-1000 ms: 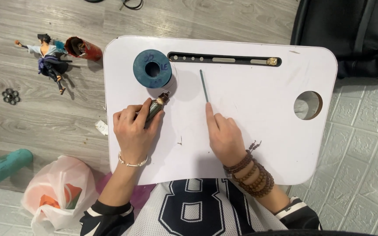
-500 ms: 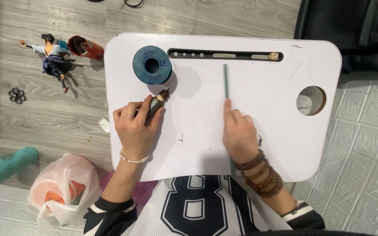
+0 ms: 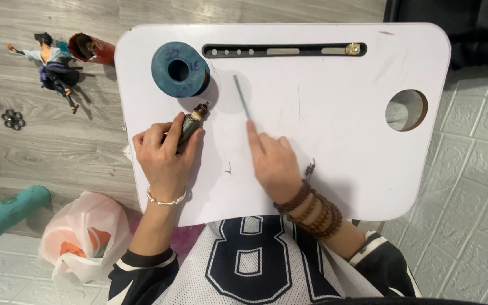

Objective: Using a hacksaw blade to saw or scrape the commutator of a small electric motor armature while sitting at a portable desk.

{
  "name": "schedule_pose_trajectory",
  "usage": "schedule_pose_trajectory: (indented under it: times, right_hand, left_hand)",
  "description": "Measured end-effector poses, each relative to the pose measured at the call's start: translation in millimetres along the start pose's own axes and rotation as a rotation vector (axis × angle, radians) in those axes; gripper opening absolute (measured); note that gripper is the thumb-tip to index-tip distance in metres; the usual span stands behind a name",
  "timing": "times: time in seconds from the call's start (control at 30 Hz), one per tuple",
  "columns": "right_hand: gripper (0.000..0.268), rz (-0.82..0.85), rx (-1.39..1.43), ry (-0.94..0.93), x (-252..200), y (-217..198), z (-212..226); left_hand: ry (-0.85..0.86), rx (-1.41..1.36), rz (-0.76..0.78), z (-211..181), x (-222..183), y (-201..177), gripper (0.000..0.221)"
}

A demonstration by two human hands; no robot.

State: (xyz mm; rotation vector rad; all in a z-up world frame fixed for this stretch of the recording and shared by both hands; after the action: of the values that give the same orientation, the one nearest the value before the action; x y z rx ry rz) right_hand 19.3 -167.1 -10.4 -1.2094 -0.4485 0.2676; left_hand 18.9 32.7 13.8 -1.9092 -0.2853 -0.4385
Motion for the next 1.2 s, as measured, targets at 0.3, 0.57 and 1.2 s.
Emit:
schedule_pose_trajectory:
  times: [0.3,0.57,1.2]
  right_hand:
    - [0.048,-0.021,-0.125,0.127,-14,-56,-73]
    - [0.049,-0.044,0.065,-0.023,18,-2,16]
    - [0.047,-0.028,0.016,0.323,-15,-46,-73]
  left_hand:
    - [-0.007,0.026,-0.002,1,0,2,0.035]
    - [-0.047,0.005,-0.032,4,0,-5,0.035]
    - [-0.002,0.055,-0.040,6,-3,-4,0.035]
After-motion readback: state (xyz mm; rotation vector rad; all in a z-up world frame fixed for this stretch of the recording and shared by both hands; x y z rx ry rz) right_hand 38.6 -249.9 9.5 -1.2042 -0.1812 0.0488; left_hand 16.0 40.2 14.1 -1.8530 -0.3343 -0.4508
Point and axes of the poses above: each hand's wrist, its own x-axis towards the middle knuckle, its own y-axis out of the palm, z = x × y, the point moved 4 cm from there along x, towards the middle knuckle, and after that the axes turned 5 degrees about y, right-handed, at the moved point
